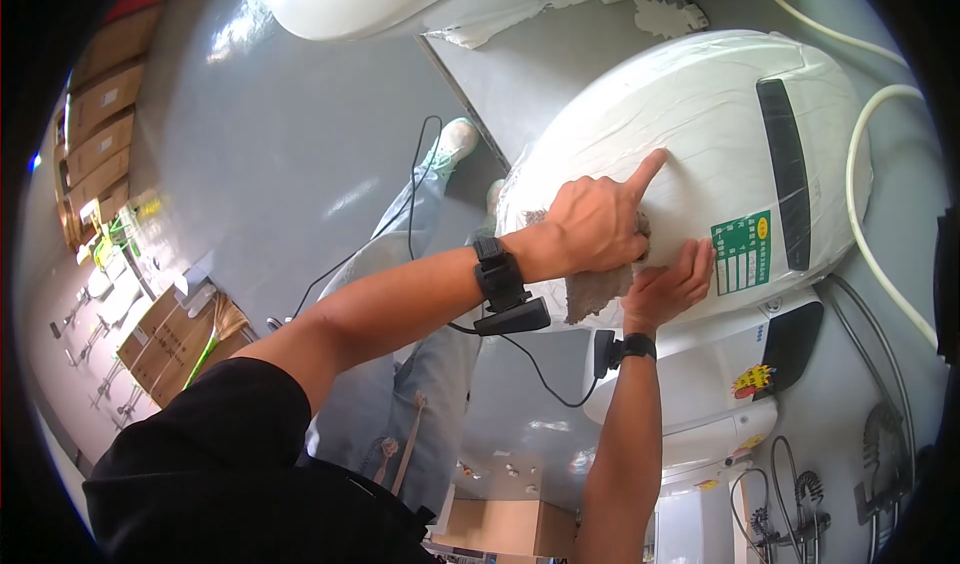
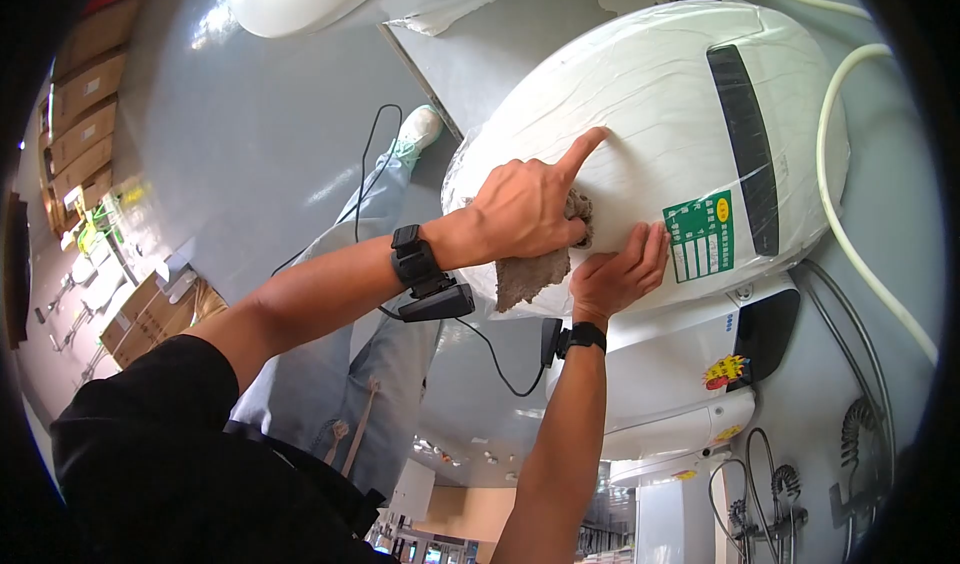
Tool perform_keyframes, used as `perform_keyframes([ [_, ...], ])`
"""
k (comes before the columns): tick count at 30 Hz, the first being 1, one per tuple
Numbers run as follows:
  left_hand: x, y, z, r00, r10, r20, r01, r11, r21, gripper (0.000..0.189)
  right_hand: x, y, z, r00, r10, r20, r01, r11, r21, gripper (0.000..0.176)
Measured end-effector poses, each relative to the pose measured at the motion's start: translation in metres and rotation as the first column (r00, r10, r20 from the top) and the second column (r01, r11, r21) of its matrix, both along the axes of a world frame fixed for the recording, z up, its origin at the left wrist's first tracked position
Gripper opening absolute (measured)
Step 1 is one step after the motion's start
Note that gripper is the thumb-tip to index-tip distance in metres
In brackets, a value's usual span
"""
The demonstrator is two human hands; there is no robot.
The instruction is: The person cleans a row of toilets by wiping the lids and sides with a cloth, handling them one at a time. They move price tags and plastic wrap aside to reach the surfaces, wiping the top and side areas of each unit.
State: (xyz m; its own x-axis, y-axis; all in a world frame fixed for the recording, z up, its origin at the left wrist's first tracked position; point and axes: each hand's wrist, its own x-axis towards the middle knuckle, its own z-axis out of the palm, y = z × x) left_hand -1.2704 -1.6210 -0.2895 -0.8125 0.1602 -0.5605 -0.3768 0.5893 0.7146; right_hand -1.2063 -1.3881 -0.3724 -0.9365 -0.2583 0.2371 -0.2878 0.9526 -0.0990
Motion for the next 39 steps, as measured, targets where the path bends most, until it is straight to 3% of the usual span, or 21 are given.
perform_keyframes([
  [14, -0.003, -0.001, 0.001, 1.0, 0.003, 0.009, -0.003, 1.0, 0.008, 0.106, 0.002, 0.0, -0.001, 1.0, 0.001, 0.011, -0.002, 1.0, 0.013, 0.053],
  [22, -0.008, -0.003, 0.007, 0.998, -0.034, -0.061, 0.029, 0.996, -0.083, 0.094, 0.0, 0.0, -0.001, 1.0, 0.016, -0.009, -0.016, 1.0, 0.001, 0.053],
  [39, -0.012, -0.01, 0.006, 0.994, -0.08, -0.075, 0.071, 0.99, -0.123, 0.093, -0.001, 0.0, 0.001, 1.0, 0.012, 0.01, -0.012, 1.0, -0.024, 0.055],
])
